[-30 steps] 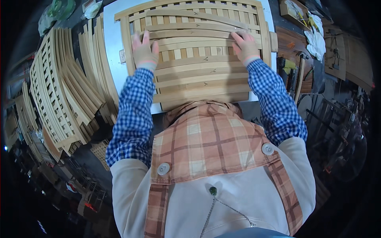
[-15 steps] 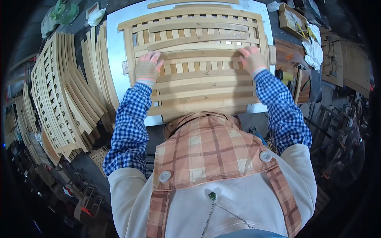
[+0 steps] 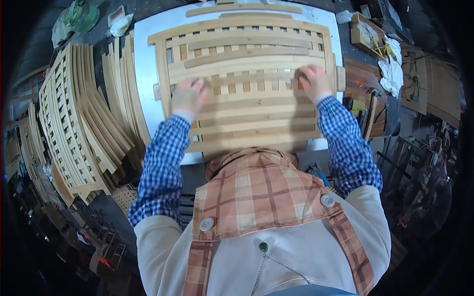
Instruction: The person assembles wooden lattice panels by arranging wooden slats onto a frame, fastening them with a nail gun, and stacking the completed panel onto a pile.
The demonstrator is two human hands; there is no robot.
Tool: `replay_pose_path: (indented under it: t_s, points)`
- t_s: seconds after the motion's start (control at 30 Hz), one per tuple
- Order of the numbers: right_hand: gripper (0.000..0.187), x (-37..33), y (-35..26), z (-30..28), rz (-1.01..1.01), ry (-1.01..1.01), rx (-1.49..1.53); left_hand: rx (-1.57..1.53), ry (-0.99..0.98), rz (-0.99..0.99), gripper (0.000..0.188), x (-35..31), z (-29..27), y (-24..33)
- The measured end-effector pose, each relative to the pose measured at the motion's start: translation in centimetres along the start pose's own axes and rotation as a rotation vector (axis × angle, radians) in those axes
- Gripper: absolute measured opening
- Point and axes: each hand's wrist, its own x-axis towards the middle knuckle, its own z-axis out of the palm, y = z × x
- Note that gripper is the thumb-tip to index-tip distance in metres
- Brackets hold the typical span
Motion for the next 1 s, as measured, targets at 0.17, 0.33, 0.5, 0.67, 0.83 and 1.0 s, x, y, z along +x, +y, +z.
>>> replay_pose_path:
  t_s: [0.17, 0.33, 0.5, 0.67, 0.83, 1.0]
  points:
    - [0.030, 2.4, -0.5, -2.3, 0.002, 0.070, 0.118, -0.084, 0.055, -0.195, 0.036, 2.3, -2.9, 0.5]
    - [0.032, 4.9, 1.1, -0.1, -0.037, -0.006, -0.130, 0.062, 0.060, 0.020, 0.036, 3.1, -0.8, -1.1]
    - [0.029, 6.2, 2.1, -0.2, -0.110, 0.050, -0.158, 0.009, 0.247, 0.035, 0.032, 4.5, 0.3, -3.0]
    - [0.031, 4.0, 1.3, -1.3, -0.092, -0.107, -0.106, -0.005, -0.021, -0.019, 0.031, 3.3, -1.2, -1.4]
    - [0.029, 2.5, 0.8, -0.7, -0.094, -0.093, -0.079, -0.053, -0.102, 0.006, 0.033, 3.1, -1.3, -1.6]
    - [0.029, 3.1, 0.7, -0.9, -0.026, 0.013, 0.025, -0.056, -0.077, -0.053, 0.037, 3.6, -1.9, -1.1]
